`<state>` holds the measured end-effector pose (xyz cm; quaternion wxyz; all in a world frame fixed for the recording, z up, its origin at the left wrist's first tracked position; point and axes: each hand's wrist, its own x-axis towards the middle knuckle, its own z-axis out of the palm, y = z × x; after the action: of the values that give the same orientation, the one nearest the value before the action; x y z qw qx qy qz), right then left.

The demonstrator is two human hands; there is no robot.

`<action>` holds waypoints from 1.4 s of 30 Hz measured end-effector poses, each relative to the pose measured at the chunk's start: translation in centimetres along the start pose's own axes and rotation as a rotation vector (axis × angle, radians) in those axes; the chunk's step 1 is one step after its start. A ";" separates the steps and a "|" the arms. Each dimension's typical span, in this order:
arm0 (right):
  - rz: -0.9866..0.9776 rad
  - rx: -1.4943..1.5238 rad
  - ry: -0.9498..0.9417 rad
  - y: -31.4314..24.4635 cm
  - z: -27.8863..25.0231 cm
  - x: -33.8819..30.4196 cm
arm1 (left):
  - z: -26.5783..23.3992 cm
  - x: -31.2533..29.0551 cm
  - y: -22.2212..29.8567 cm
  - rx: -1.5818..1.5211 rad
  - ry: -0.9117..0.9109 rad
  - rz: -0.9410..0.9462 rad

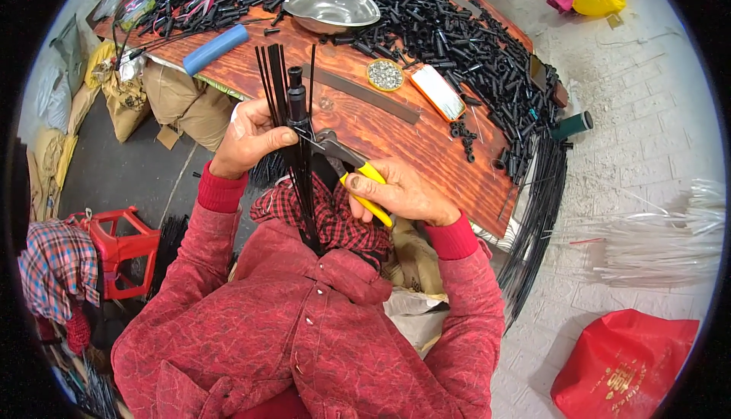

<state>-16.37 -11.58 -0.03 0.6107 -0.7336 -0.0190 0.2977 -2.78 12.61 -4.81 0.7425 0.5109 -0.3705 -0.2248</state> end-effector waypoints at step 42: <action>-0.037 0.087 -0.182 1.8 -4.3 2.1 | 0.5 1.4 -0.3 0.012 -0.021 -0.027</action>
<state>-13.23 -14.99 -2.20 0.6430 -0.6759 -0.0749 0.3523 -2.27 11.25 -4.53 0.7323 0.5180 -0.3725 -0.2380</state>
